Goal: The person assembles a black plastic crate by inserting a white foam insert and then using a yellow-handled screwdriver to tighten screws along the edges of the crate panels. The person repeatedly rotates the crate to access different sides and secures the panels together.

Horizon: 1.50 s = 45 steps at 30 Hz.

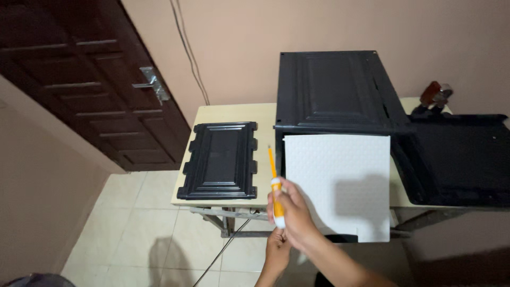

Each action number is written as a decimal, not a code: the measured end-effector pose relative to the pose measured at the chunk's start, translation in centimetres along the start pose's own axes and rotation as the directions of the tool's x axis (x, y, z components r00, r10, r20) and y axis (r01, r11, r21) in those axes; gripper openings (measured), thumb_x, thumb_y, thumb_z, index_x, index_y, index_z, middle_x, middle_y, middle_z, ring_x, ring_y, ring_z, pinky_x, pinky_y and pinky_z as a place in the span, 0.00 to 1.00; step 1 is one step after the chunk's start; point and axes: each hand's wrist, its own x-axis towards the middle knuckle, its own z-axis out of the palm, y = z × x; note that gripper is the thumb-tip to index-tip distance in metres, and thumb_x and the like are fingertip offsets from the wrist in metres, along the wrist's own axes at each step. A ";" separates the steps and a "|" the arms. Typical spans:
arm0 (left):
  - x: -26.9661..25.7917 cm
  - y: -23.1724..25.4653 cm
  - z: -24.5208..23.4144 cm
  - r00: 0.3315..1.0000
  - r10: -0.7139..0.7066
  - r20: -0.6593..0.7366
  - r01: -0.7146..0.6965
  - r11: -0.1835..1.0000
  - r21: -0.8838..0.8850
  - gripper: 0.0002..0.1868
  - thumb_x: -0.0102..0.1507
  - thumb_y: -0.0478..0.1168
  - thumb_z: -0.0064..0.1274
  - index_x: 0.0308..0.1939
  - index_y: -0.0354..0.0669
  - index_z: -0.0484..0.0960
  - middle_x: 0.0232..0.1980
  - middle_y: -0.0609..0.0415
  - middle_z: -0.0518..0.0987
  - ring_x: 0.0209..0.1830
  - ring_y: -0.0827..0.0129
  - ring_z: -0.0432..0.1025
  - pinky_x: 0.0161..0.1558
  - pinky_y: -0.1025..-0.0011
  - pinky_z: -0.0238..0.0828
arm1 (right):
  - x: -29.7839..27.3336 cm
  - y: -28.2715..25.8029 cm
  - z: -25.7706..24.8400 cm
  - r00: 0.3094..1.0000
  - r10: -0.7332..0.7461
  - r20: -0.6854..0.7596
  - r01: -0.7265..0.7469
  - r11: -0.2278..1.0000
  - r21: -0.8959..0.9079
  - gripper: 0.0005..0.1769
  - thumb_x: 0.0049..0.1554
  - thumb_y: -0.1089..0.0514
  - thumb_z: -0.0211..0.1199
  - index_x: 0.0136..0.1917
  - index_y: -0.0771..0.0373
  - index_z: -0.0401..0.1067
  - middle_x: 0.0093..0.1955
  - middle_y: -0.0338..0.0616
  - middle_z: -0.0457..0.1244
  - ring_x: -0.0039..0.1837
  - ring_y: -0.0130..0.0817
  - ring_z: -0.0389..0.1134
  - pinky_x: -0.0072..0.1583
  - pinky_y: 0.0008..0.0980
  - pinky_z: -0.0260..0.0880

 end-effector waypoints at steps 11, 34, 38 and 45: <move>-0.7 5.0 2.2 0.991 -0.135 -0.025 0.134 0.990 -0.035 0.15 0.68 0.38 0.49 0.57 0.36 0.76 0.47 0.52 0.83 0.47 0.76 0.74 0.51 0.76 0.69 | -6.3 -5.0 -16.6 0.921 -0.272 -0.278 0.251 0.962 -0.111 0.32 0.57 0.61 0.55 0.74 0.68 0.60 0.39 0.43 0.64 0.34 0.28 0.63 0.34 0.29 0.65; -2.0 5.2 5.2 0.951 -0.106 -0.291 0.101 0.994 -0.032 0.20 0.69 0.45 0.49 0.61 0.38 0.79 0.45 0.51 0.84 0.38 0.73 0.69 0.43 0.71 0.65 | -2.3 -14.3 -33.0 0.999 -0.015 0.052 0.009 0.993 0.114 0.19 0.63 0.57 0.50 0.65 0.67 0.60 0.37 0.43 0.61 0.30 0.28 0.58 0.31 0.26 0.58; -2.8 5.8 6.2 0.939 -0.145 -0.311 0.127 0.989 -0.076 0.20 0.68 0.47 0.47 0.59 0.40 0.77 0.46 0.52 0.85 0.43 0.73 0.77 0.48 0.70 0.73 | -2.2 -14.7 -33.6 0.999 0.036 0.022 -0.038 0.996 0.082 0.21 0.63 0.55 0.51 0.66 0.65 0.60 0.36 0.42 0.60 0.30 0.27 0.58 0.30 0.26 0.56; -3.3 6.4 6.9 0.933 -0.131 -0.336 0.110 0.991 -0.082 0.21 0.67 0.49 0.47 0.60 0.42 0.77 0.47 0.52 0.84 0.42 0.71 0.76 0.46 0.66 0.74 | -2.4 -16.4 -34.4 0.995 0.061 0.082 -0.061 0.998 -0.009 0.21 0.63 0.53 0.54 0.65 0.66 0.60 0.36 0.40 0.59 0.31 0.25 0.58 0.30 0.23 0.56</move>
